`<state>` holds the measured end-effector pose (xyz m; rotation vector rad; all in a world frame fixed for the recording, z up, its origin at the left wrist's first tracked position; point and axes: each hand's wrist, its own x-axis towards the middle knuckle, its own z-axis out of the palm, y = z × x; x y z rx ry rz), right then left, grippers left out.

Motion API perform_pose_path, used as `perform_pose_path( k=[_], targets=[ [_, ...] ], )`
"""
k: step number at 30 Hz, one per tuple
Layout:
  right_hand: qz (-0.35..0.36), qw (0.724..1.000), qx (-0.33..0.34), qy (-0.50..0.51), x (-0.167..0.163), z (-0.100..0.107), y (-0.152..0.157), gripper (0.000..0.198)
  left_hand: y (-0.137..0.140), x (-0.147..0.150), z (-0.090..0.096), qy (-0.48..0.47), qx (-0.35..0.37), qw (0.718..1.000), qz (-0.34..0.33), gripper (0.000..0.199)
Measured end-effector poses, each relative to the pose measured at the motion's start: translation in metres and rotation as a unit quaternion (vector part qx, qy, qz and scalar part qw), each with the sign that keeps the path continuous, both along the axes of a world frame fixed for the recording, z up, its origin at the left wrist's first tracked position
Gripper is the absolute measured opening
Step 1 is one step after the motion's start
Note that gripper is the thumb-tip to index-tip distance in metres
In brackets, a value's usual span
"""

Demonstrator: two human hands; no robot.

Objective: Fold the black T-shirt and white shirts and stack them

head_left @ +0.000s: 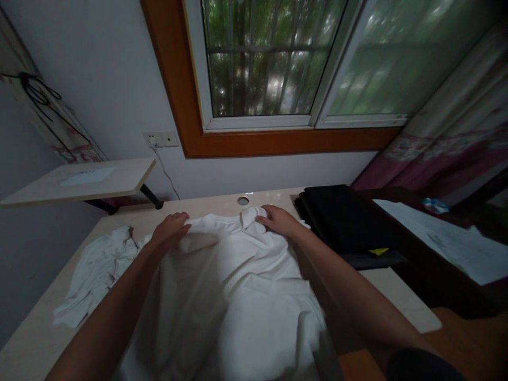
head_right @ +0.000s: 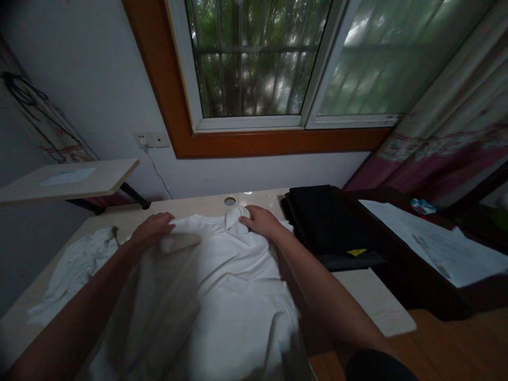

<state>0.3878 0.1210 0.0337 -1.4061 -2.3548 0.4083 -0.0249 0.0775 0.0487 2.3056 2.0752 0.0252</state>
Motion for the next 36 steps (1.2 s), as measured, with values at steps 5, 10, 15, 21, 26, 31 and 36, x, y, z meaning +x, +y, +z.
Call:
perform_pose_path(
  k=[5, 10, 15, 21, 26, 31, 36],
  targets=[
    [0.031, 0.995, -0.028, -0.086, 0.014, 0.004, 0.003, 0.038, 0.019, -0.001, -0.015, -0.008, -0.039, 0.999, 0.036, 0.039],
    [0.067, 0.986, -0.066, -0.137, 0.017, 0.011, 0.013, 0.038, 0.026, -0.013, -0.020, -0.001, -0.027, 0.998, 0.059, 0.020],
    [0.007, 0.980, -0.054, -0.193, 0.014, 0.009, 0.026, 0.040, 0.021, -0.036, -0.025, -0.004, 0.048, 0.987, 0.154, 0.028],
    [-0.017, 0.978, -0.057, -0.200, 0.014, 0.010, 0.036, 0.019, 0.012, -0.045, -0.033, -0.025, 0.136, 0.963, 0.232, 0.033],
    [-0.091, 0.982, -0.024, -0.162, 0.025, 0.033, 0.047, 0.027, 0.011, -0.044, -0.037, -0.009, 0.150, 0.959, 0.242, 0.035],
    [-0.156, 0.978, 0.075, -0.117, 0.034, 0.072, 0.054, 0.030, 0.010, -0.042, -0.039, 0.008, 0.159, 0.961, 0.225, 0.038],
    [-0.170, 0.965, 0.136, -0.149, 0.034, 0.100, 0.053, 0.036, 0.010, -0.039, -0.037, 0.004, 0.169, 0.966, 0.196, 0.037]
  ],
)
